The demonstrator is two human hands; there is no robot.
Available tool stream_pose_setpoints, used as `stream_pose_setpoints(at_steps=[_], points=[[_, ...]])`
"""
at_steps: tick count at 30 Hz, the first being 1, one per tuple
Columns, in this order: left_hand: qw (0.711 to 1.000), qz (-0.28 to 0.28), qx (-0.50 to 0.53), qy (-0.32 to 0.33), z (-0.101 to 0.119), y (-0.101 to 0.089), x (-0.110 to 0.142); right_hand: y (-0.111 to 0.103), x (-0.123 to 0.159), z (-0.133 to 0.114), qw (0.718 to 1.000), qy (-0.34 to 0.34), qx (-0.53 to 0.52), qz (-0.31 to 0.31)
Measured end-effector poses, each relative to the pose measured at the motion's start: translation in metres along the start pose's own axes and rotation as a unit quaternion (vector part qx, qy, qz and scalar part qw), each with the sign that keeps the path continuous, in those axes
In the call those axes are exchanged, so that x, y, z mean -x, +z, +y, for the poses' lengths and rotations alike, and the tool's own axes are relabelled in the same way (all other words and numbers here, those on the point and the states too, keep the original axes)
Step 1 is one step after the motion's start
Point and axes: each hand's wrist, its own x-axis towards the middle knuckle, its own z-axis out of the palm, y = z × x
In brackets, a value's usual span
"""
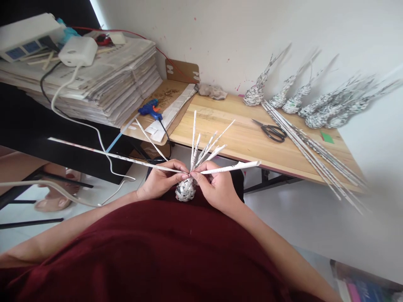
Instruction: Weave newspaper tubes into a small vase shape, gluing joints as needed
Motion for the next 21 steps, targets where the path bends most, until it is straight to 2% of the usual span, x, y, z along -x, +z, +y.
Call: stream_pose_setpoints(at_steps=[3, 7, 11, 15, 21], points=[[1.0, -0.014, -0.023, -0.001, 0.007, -0.002, 0.0, -0.001, 0.001, -0.002, 1.0, -0.005, 0.014, -0.013], [0.999, -0.002, -0.049, 0.005, 0.014, -0.001, 0.0, -0.003, 0.001, -0.004, 0.998, -0.043, 0.036, -0.023], [0.997, 0.015, -0.057, 0.06, 0.014, 0.0, 0.002, -0.006, 0.002, -0.004, 0.995, -0.091, 0.035, -0.028], [0.995, 0.015, -0.019, 0.095, 0.014, 0.0, 0.005, -0.01, 0.005, -0.01, 0.987, -0.127, 0.098, -0.033], [0.996, 0.006, -0.012, 0.085, 0.016, -0.001, 0.006, -0.011, 0.009, -0.021, 0.978, -0.101, 0.175, -0.058]])
